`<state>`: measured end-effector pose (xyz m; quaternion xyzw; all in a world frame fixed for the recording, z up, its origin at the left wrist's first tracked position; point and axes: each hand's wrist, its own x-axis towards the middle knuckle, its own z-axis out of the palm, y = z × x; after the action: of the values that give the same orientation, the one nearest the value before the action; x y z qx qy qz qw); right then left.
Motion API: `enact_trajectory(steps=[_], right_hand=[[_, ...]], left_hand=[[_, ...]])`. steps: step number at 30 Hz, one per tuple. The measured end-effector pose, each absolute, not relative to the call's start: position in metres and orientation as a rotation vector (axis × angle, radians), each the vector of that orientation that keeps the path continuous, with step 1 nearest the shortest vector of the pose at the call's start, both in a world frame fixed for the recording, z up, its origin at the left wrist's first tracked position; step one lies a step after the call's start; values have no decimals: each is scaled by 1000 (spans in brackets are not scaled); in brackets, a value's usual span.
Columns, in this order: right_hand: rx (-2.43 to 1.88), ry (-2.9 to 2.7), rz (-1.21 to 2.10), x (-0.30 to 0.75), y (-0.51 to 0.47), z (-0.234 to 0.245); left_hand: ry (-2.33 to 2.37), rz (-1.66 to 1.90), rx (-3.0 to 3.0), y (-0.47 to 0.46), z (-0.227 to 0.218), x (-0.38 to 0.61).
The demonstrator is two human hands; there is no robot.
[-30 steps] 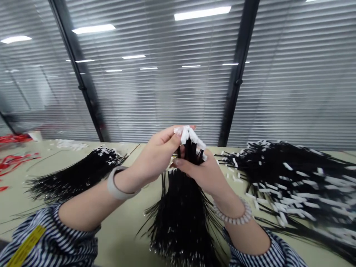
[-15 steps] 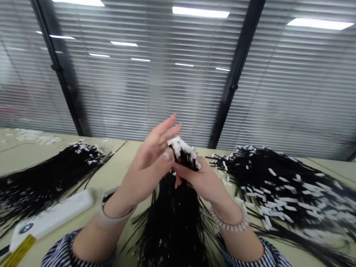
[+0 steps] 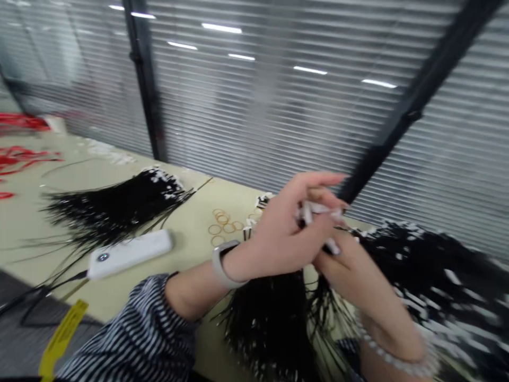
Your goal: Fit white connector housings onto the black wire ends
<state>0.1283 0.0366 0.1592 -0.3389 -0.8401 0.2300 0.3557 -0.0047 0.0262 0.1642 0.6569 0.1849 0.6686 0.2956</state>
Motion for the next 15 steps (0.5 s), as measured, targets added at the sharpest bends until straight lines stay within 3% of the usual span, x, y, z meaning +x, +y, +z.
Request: enact_trajectory(steps=[6,10,15], right_hand=[[-612,-2186,539,139,39,154],[-717,-2025,355,128,35,149],[-822,-1915,409,120,27,142]], left_hand=[[527,1824,1650,18,166,-2],[579,1945,1662,18,160,5],[629,2171,1790,20,153,15]])
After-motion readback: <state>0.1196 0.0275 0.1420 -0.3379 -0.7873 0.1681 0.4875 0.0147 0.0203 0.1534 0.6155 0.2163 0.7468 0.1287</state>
